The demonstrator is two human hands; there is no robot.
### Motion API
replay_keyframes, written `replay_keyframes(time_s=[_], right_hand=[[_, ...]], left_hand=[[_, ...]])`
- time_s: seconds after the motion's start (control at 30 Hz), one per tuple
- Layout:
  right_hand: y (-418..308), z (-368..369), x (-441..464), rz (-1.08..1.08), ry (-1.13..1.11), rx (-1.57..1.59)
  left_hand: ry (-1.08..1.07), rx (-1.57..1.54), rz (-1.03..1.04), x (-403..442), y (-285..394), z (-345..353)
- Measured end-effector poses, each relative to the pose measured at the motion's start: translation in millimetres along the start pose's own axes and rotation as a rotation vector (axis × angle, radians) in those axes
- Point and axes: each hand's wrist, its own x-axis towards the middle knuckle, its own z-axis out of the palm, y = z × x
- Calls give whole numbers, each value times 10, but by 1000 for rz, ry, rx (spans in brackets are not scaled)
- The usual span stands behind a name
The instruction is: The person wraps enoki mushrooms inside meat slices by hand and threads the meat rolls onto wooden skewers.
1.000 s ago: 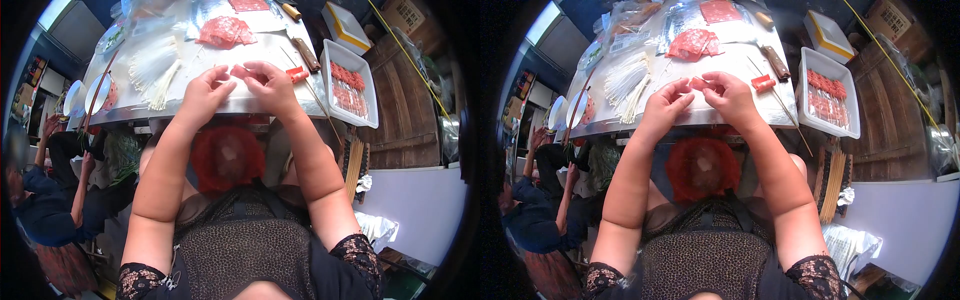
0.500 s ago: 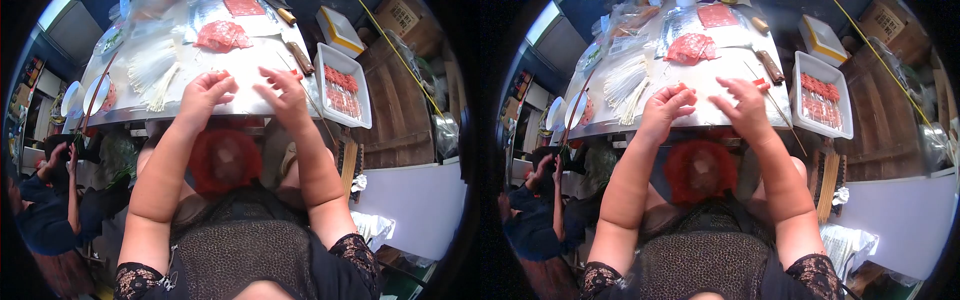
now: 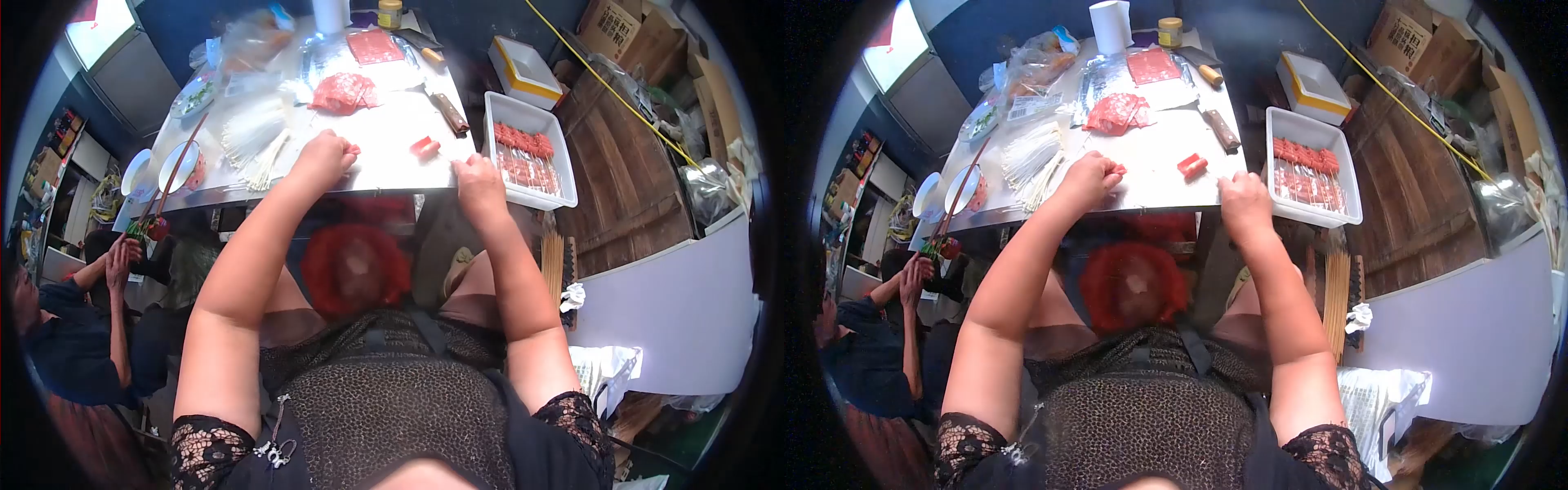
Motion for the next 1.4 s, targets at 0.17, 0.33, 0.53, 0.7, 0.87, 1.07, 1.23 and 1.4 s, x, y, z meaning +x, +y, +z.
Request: replay_keyframes(time_s=[0.17, 0.33, 0.53, 0.7, 0.87, 1.07, 1.23, 1.4], right_hand=[[-364, -185, -185, -12, -59, 167], [-518, -153, -353, 30, -68, 244], [-578, -198, -321, -19, -145, 423], [-589, -170, -317, -58, -86, 457], [-572, -234, -309, -21, -113, 579], [-533, -241, -250, -61, -185, 535], [-571, -267, -259, -32, -188, 532], [-586, -366, -211, -11, -220, 505]], left_hand=[[-8, 117, -97, 89, -75, 182], [47, -44, -153, 58, -136, 174], [53, -325, -355, 96, -111, 51], [47, -377, -424, 85, -91, 27], [18, -450, -471, 81, -82, 12], [33, -448, -452, 65, -97, 34], [48, -461, -458, 49, -96, 66], [49, -496, -467, 30, -50, 40]])
